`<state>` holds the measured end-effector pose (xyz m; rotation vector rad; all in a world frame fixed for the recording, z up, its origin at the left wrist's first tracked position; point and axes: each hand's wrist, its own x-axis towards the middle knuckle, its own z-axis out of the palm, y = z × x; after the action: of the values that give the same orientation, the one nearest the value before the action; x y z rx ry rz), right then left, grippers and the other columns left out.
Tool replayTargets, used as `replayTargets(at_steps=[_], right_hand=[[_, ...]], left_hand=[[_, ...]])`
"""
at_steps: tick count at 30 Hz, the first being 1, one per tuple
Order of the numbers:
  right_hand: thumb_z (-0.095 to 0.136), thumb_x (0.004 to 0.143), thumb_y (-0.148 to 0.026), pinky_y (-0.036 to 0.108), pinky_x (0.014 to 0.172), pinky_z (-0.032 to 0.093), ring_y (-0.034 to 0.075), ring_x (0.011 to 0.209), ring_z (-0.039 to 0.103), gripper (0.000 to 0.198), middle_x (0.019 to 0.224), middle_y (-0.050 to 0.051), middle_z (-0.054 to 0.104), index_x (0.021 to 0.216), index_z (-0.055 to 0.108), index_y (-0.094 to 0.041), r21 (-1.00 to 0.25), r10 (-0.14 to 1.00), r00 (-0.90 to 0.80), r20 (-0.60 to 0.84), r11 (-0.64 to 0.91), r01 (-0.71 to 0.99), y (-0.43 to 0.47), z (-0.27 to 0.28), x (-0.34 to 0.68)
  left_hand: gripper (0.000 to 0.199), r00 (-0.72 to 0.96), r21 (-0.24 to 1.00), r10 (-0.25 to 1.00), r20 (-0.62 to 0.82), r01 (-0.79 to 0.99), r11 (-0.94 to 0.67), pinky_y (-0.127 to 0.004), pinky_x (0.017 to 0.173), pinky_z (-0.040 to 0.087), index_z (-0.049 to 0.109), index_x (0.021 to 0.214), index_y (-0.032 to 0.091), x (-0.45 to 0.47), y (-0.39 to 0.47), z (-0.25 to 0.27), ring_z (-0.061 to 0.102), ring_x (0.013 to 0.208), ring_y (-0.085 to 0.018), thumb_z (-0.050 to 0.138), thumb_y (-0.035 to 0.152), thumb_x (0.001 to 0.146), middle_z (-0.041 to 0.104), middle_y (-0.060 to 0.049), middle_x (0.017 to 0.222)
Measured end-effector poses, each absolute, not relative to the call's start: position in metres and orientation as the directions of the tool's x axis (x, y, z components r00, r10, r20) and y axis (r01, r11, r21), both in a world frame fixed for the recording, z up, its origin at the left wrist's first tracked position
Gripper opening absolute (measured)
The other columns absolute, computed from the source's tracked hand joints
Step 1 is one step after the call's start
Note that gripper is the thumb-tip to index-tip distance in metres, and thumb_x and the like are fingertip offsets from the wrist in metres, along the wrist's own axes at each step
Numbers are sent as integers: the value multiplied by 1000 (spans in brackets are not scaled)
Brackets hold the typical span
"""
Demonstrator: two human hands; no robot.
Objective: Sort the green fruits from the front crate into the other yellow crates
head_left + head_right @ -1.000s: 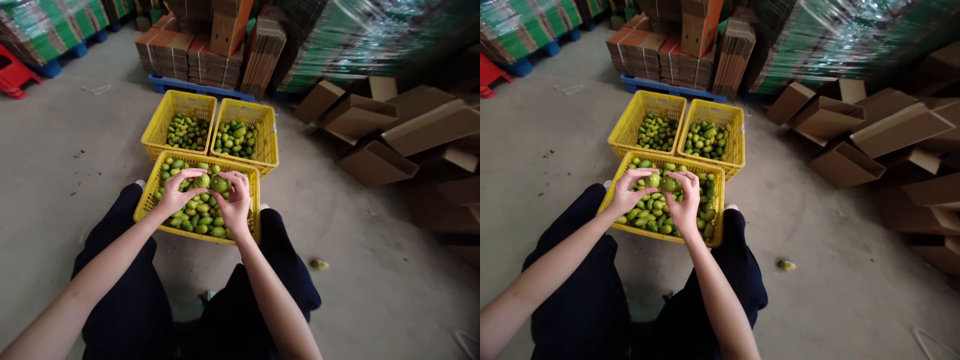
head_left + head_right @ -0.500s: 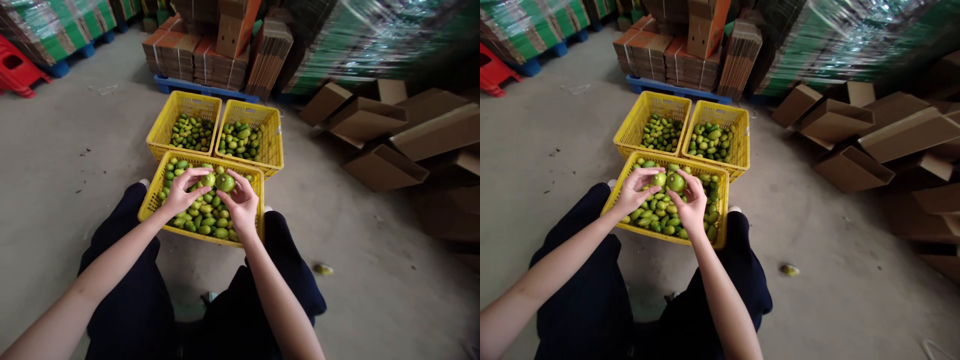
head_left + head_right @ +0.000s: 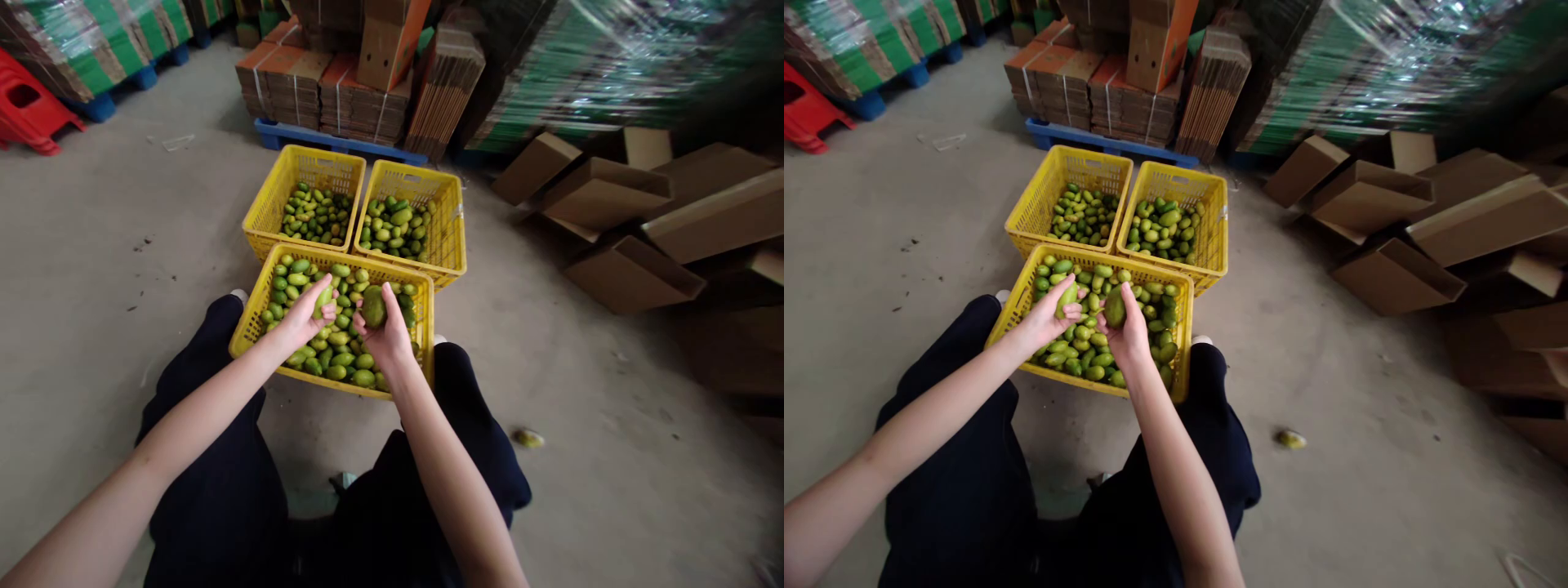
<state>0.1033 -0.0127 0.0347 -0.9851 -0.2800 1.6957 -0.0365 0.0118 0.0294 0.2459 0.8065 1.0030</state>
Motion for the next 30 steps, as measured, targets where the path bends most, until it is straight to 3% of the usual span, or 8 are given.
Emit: replayTargets(at_steps=[6, 9, 13, 15, 19, 24, 30], right_hand=[[68, 75, -34, 21, 51, 46, 11, 59, 58, 14, 69, -3, 69, 75, 64, -20, -627, 849, 33, -527, -362, -689, -12, 35, 99], [68, 77, -40, 22, 49, 45, 12, 55, 58, 21, 64, -1, 67, 79, 66, -19, -626, 854, -32, -520, -406, -666, -11, 34, 100], [67, 78, -46, 24, 48, 47, 13, 53, 58, 27, 68, 1, 70, 81, 67, -19, -619, 859, -81, -505, -426, -660, -12, 36, 101], [68, 77, -45, 22, 45, 45, 11, 51, 57, 26, 70, -1, 70, 79, 66, -19, -608, 874, -86, -477, -400, -686, -14, 37, 102], [73, 73, -37, 19, 37, 33, 7, 42, 46, 20, 61, -4, 62, 75, 64, -19, -595, 896, -81, -437, -356, -720, -15, 38, 104], [64, 80, -50, 21, 39, 39, 10, 46, 52, 32, 60, 0, 64, 70, 59, -20, -551, 853, -113, -509, -424, -719, -13, 35, 105], [68, 78, -50, 23, 39, 42, 12, 50, 57, 30, 67, -1, 68, 74, 62, -21, -633, 877, -5, -480, -351, -690, -12, 32, 102]], left_hand=[[31, 300, 480, 801, -518, -673, 562, -14, 37, 38, 56, 69, 15, -37, 15, 18, 49, 43, -6, 53, 34, 93, 55, 1, 59], [34, 267, 461, 798, -541, -700, 546, -14, 36, 36, 58, 71, 15, -37, 16, 15, 53, 47, -7, 55, 42, 92, 57, 0, 59], [48, 271, 456, 797, -540, -702, 547, -18, 35, 37, 63, 78, 14, -37, 14, 19, 50, 46, -9, 43, 55, 93, 60, -3, 63], [43, 297, 466, 807, -510, -693, 549, -19, 36, 37, 65, 83, 13, -37, 13, 21, 48, 44, -9, 48, 51, 92, 60, -3, 64], [14, 271, 539, 836, -477, -661, 522, -13, 35, 31, 60, 75, 15, -35, 13, 19, 42, 39, -2, 66, 25, 83, 58, 2, 63], [29, 262, 548, 816, -515, -631, 549, -16, 37, 37, 62, 74, 14, -35, 16, 10, 46, 41, -5, 58, 39, 89, 55, 1, 59], [30, 254, 581, 818, -516, -598, 552, -19, 40, 43, 69, 91, 13, -34, 17, 12, 53, 43, -7, 51, 37, 95, 62, -1, 66]])
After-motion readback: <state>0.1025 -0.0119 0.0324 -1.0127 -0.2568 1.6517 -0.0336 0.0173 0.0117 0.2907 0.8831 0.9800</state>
